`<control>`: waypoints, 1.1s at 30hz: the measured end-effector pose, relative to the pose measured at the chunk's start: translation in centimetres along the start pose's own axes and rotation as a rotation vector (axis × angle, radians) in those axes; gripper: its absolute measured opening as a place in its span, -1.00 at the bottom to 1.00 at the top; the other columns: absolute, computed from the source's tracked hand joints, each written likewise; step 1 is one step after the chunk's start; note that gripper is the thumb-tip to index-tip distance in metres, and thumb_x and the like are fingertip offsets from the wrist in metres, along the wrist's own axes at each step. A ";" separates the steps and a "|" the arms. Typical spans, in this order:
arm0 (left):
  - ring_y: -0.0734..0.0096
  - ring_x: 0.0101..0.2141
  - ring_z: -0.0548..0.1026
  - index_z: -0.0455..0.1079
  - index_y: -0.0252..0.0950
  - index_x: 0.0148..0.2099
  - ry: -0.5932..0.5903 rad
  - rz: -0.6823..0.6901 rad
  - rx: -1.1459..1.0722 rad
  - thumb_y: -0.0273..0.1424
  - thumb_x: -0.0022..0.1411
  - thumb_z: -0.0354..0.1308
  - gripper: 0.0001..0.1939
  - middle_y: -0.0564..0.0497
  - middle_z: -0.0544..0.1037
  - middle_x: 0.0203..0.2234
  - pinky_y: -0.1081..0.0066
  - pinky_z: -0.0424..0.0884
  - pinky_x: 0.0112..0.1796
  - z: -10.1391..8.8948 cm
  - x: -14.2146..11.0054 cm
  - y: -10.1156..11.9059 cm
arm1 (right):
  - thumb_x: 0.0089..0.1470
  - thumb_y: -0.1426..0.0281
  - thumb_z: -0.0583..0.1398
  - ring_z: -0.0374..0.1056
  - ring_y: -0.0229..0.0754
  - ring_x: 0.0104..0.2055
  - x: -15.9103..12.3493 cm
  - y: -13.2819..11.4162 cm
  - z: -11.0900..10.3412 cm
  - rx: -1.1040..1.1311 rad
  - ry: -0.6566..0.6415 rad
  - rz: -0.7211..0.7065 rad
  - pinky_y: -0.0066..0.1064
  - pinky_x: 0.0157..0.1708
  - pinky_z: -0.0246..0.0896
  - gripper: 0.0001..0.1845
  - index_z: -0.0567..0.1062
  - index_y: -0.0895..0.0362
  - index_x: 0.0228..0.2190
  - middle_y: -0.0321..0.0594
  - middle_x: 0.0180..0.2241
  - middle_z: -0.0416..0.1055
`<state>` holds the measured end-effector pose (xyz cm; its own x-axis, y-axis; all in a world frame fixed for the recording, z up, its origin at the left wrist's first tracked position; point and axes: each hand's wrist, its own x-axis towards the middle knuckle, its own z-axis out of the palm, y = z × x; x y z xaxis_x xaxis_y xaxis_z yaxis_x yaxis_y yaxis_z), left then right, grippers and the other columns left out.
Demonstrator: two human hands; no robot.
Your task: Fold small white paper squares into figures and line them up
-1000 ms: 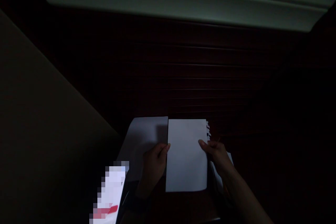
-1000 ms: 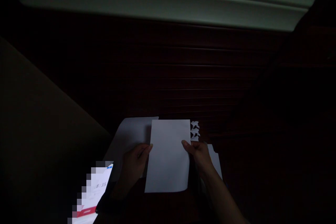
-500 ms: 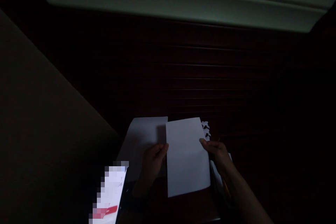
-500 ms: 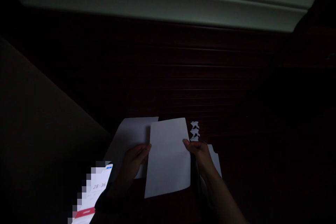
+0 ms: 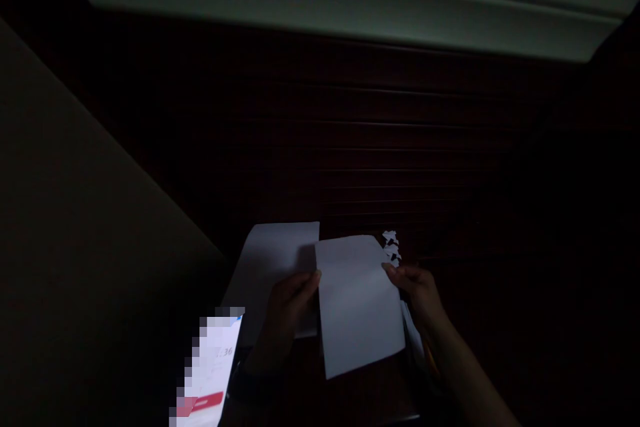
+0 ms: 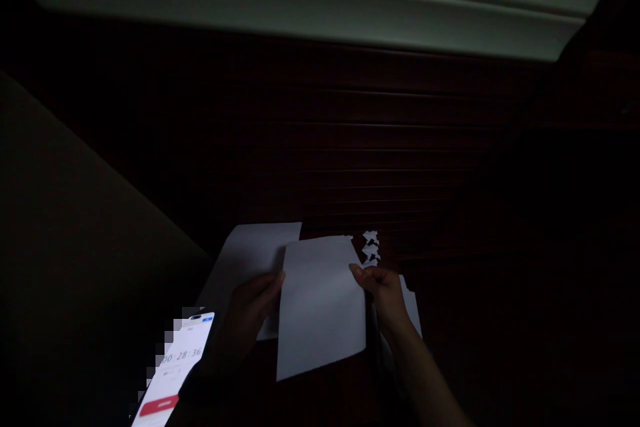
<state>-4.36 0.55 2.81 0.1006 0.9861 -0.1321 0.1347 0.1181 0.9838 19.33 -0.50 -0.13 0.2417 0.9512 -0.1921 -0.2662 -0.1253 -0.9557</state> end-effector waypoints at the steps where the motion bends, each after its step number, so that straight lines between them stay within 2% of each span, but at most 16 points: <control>1: 0.43 -0.53 0.37 0.39 -0.33 -0.45 -0.041 -0.020 -0.072 -0.16 0.15 0.08 -0.67 0.02 0.45 -0.57 0.48 0.26 -0.51 0.0 -0.2 0.2 | -0.20 0.26 0.36 0.11 -0.33 -0.60 0.0 -0.1 -0.1 0.017 -0.008 -0.001 -0.44 -0.52 0.00 -0.68 0.43 0.18 -0.72 -0.36 -0.69 0.27; 4: 0.46 -0.53 0.35 0.36 -0.34 -0.44 -0.149 -0.063 -0.263 -0.22 0.18 0.08 -0.72 0.02 0.43 -0.56 0.48 0.27 -0.49 0.0 -0.7 0.4 | -0.17 0.30 0.35 0.10 -0.34 -0.58 0.0 -0.3 -0.2 0.036 -0.033 -0.013 -0.45 -0.50 -0.02 -0.71 0.44 0.19 -0.71 -0.37 -0.67 0.26; 6: 0.49 -0.55 0.33 0.34 -0.34 -0.46 -0.179 -0.084 -0.340 -0.26 0.16 0.10 -0.75 0.05 0.39 -0.59 0.49 0.25 -0.50 0.1 -0.8 0.1 | -0.15 0.30 0.34 0.08 -0.35 -0.58 -0.1 -0.4 -0.2 0.034 -0.055 -0.021 -0.45 -0.50 -0.04 -0.70 0.43 0.19 -0.71 -0.38 -0.68 0.23; 9: 0.50 -0.56 0.32 0.32 -0.33 -0.47 -0.164 -0.104 -0.415 -0.31 0.13 0.15 -0.78 0.08 0.36 -0.60 0.49 0.26 -0.50 0.2 -0.9 -0.4 | -0.13 0.30 0.34 0.04 -0.36 -0.59 -0.4 -0.4 -0.1 0.035 -0.089 -0.014 -0.45 -0.50 -0.07 -0.68 0.40 0.19 -0.72 -0.40 -0.69 0.19; 12: 0.45 -0.51 0.37 0.36 -0.33 -0.37 -0.147 -0.120 -0.439 -0.26 0.16 0.12 -0.78 0.04 0.41 -0.53 0.44 0.31 -0.46 0.2 -1.2 -0.3 | -0.14 0.29 0.34 0.02 -0.37 -0.59 -0.4 -0.3 0.0 0.038 -0.082 -0.011 -0.46 -0.51 -0.09 -0.66 0.38 0.18 -0.72 -0.42 -0.69 0.16; 16: 0.42 -0.47 0.39 0.40 -0.33 -0.32 -0.125 -0.088 -0.311 -0.21 0.20 0.06 -0.73 -0.01 0.46 -0.47 0.44 0.31 -0.45 0.2 -1.5 0.5 | -0.15 0.28 0.34 0.00 -0.37 -0.61 -0.3 -0.2 0.2 0.026 -0.041 -0.031 -0.46 -0.52 -0.09 -0.65 0.37 0.18 -0.74 -0.42 -0.70 0.14; 21: 0.42 -0.49 0.36 0.39 -0.32 -0.44 -0.082 0.005 -0.054 -0.18 0.17 0.08 -0.69 0.03 0.41 -0.56 0.48 0.27 -0.49 -0.1 -0.9 0.4 | -0.18 0.26 0.35 0.10 -0.33 -0.57 -0.3 -0.4 0.4 0.034 -0.024 -0.038 -0.44 -0.48 0.01 -0.66 0.40 0.17 -0.73 -0.38 -0.68 0.23; 24: 0.42 -0.51 0.36 0.38 -0.31 -0.47 0.002 0.059 0.067 -0.15 0.17 0.06 -0.66 0.04 0.41 -0.58 0.49 0.24 -0.51 -0.4 -0.3 0.2 | -0.18 0.21 0.34 0.21 -0.25 -0.51 -0.5 -0.5 0.5 0.017 -0.052 0.021 -0.42 -0.45 0.06 -0.71 0.51 0.19 -0.62 -0.28 -0.59 0.36; 28: 0.45 -0.55 0.31 0.33 -0.30 -0.56 0.089 0.090 0.207 -0.12 0.13 0.08 -0.62 0.09 0.35 -0.66 0.49 0.20 -0.52 -0.8 0.2 0.6 | -0.17 0.21 0.34 0.15 -0.30 -0.56 -0.4 -0.4 0.2 -0.052 -0.090 0.021 -0.45 -0.52 0.00 -0.70 0.51 0.21 -0.64 -0.30 -0.64 0.32; 33: 0.50 -0.60 0.25 0.28 -0.31 -0.62 0.037 0.055 0.197 -0.11 0.08 0.13 -0.59 0.11 0.27 -0.70 0.50 0.15 -0.56 -0.6 0.0 0.8 | -0.12 0.23 0.32 0.12 -0.31 -0.56 -0.1 -0.5 -0.4 -0.085 -0.111 -0.024 -0.45 -0.51 -0.02 -0.73 0.52 0.20 -0.59 -0.32 -0.63 0.30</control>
<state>-4.85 0.72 3.67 0.0769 0.9945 -0.0709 0.3205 0.0427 0.9463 19.81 -0.63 0.24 0.1408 0.9790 -0.1471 -0.1808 -0.1207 -0.9761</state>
